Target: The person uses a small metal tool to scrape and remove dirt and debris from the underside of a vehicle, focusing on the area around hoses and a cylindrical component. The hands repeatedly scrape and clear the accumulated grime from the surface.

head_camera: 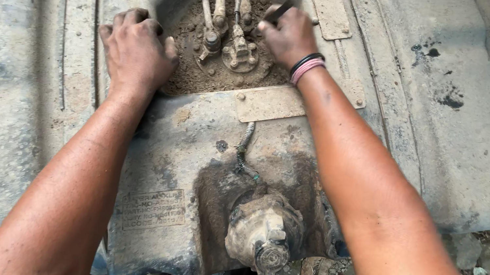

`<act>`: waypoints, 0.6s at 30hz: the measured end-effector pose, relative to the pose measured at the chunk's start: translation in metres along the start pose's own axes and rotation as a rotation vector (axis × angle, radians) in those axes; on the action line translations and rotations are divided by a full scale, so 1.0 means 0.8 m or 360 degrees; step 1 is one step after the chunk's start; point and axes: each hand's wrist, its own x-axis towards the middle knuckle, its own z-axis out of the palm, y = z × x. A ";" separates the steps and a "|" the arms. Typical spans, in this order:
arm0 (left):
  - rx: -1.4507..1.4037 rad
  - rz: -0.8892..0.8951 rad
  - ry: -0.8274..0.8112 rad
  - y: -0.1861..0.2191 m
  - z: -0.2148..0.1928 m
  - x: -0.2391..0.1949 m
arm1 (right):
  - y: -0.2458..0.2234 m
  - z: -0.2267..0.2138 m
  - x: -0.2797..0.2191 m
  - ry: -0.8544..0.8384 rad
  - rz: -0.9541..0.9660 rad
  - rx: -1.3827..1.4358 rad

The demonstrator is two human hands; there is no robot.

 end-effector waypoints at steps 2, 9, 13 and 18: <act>0.0005 -0.0007 -0.0010 -0.001 0.001 0.001 | 0.000 0.008 0.005 -0.0113 -0.0109 -0.0161; -0.0028 0.0021 -0.0009 -0.005 0.003 -0.001 | -0.011 0.010 -0.001 -0.0173 -0.0145 -0.0232; 0.0010 0.0042 0.0032 -0.008 0.006 -0.001 | -0.009 0.016 -0.001 -0.0169 -0.0229 -0.0061; 0.0029 0.0014 0.0003 -0.010 0.008 0.000 | -0.006 0.029 0.009 -0.0010 -0.0268 -0.0181</act>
